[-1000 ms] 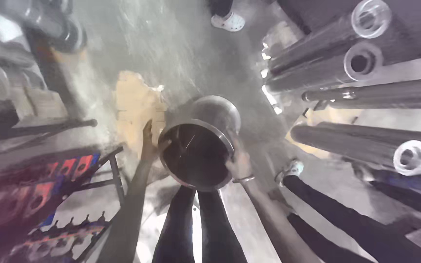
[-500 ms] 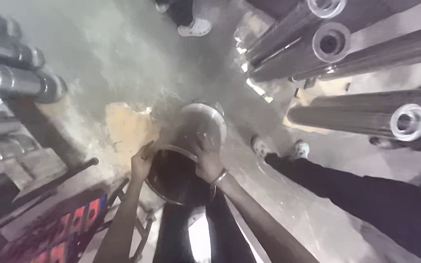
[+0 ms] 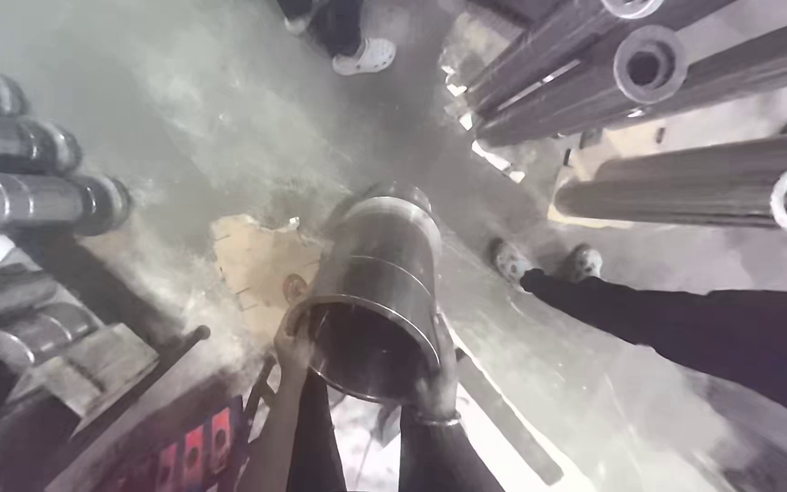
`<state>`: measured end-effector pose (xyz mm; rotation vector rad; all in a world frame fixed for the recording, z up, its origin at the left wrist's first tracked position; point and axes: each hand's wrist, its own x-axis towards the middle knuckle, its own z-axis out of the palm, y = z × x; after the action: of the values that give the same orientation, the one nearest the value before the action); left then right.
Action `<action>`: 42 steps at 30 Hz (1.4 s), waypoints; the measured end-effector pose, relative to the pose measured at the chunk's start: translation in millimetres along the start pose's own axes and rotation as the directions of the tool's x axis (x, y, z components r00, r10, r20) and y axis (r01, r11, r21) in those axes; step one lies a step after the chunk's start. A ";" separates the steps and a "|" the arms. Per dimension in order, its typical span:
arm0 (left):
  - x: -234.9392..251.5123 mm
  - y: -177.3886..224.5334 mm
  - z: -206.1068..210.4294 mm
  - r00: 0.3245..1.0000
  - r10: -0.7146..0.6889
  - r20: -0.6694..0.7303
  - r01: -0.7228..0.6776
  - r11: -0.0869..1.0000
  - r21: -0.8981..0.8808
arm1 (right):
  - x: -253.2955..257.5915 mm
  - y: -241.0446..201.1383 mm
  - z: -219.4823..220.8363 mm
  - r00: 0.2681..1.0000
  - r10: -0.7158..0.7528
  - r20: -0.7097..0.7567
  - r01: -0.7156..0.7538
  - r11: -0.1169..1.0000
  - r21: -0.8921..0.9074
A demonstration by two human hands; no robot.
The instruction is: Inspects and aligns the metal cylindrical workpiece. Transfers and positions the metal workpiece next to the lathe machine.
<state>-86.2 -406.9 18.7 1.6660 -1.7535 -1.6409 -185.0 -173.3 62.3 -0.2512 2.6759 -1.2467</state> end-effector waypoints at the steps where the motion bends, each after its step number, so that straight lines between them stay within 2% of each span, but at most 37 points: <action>1: 2.1 -1.1 -0.8 1.000 -0.020 -0.014 0.020 1.000 -0.014 | 6.3 -5.0 2.0 1.000 -0.029 0.004 0.030 0.999 -0.022; 9: 9.7 -9.8 -14.9 0.971 -0.203 -0.131 0.194 0.978 -0.078 | 43.4 -46.5 18.2 0.985 -0.102 0.137 0.121 0.983 -0.135; 11: 12.9 -8.6 -23.9 0.963 -0.254 -0.090 0.253 0.967 -0.025 | 55.2 -55.6 22.6 0.976 -0.128 0.175 0.158 0.973 -0.169; 14: 31.0 7.0 -54.9 0.928 -0.361 0.094 0.347 0.928 0.133 | 73.0 -65.1 28.7 0.950 -0.180 0.256 0.241 0.942 -0.234; 15: 43.9 23.5 -63.7 0.924 -0.343 0.170 0.317 0.934 0.163 | 80.9 -71.3 32.8 0.940 -0.195 0.280 0.268 0.931 -0.249; 16: 59.6 40.0 -72.2 0.929 -0.267 0.258 0.218 0.954 0.205 | 87.1 -78.7 37.5 0.933 -0.199 0.301 0.282 0.921 -0.267; 18: 93.1 73.1 -77.2 0.921 -0.026 0.388 -0.092 0.954 0.284 | 97.2 -92.2 48.4 0.917 -0.197 0.346 0.310 0.899 -0.310; 20: 119.5 97.8 -68.2 0.838 0.202 0.506 -0.394 0.866 0.308 | 107.0 -106.6 54.6 0.895 -0.179 0.408 0.327 0.887 -0.327; 22: 139.1 107.8 -56.6 0.742 0.301 0.599 -0.548 0.787 0.283 | 119.2 -123.2 61.3 0.869 -0.160 0.469 0.342 0.879 -0.333; 23: 144.6 109.0 -55.1 0.728 0.289 0.622 -0.548 0.790 0.274 | 124.7 -131.3 64.9 0.854 -0.152 0.498 0.351 0.874 -0.335; 24: 145.7 110.3 -56.6 0.747 0.232 0.623 -0.503 0.810 0.301 | 130.2 -139.1 68.7 0.838 -0.146 0.526 0.365 0.866 -0.341; 26: 144.6 110.3 -61.9 0.830 0.145 0.539 -0.384 0.850 0.362 | 142.8 -154.1 79.0 0.794 -0.130 0.594 0.401 0.847 -0.350; 28: 147.2 104.2 -70.3 0.883 0.145 0.446 -0.327 0.871 0.365 | 155.3 -174.6 91.5 0.722 -0.070 0.688 0.432 0.823 -0.369; 30: 154.5 96.4 -77.3 0.900 0.190 0.392 -0.323 0.895 0.307 | 170.1 -196.2 103.0 0.626 0.032 0.780 0.437 0.814 -0.384; 31: 157.4 89.5 -79.9 0.899 0.211 0.384 -0.326 0.909 0.262 | 171.8 -201.1 105.0 0.622 0.027 0.782 0.438 0.817 -0.376; 32: 157.5 84.7 -82.7 0.901 0.218 0.376 -0.315 0.924 0.218 | 167.0 -200.8 102.1 0.658 -0.026 0.752 0.439 0.825 -0.356; 34: 163.2 83.7 -89.0 0.916 0.219 0.336 -0.285 0.945 0.160 | 141.3 -178.8 92.4 0.822 -0.181 0.540 0.379 0.882 -0.281; 35: 164.7 81.7 -91.5 0.923 0.216 0.318 -0.274 0.950 0.148 | 119.8 -160.5 84.7 0.897 -0.160 0.413 0.270 0.936 -0.223; 36: 165.5 78.9 -92.5 0.927 0.214 0.307 -0.263 0.956 0.127 | 96.9 -141.1 77.1 0.942 -0.077 0.325 0.132 0.980 -0.151; 38: 164.1 74.1 -93.1 0.943 0.188 0.275 -0.221 0.971 0.092 | 57.6 -111.5 77.9 0.954 0.136 0.268 -0.135 0.991 -0.022; 39: 160.7 73.1 -92.9 0.956 0.154 0.248 -0.179 0.981 0.079 | 45.0 -105.1 86.4 0.949 0.179 0.261 -0.191 0.981 0.024; 42: 157.9 84.6 -91.5 0.988 -0.023 0.152 0.006 0.993 0.115 | 52.0 -101.1 122.4 0.994 0.067 0.086 -0.076 0.992 0.103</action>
<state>-116.0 -604.8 38.5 1.6434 -1.9455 -1.7476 -199.4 -339.7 57.9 -0.1852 2.5176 -1.3220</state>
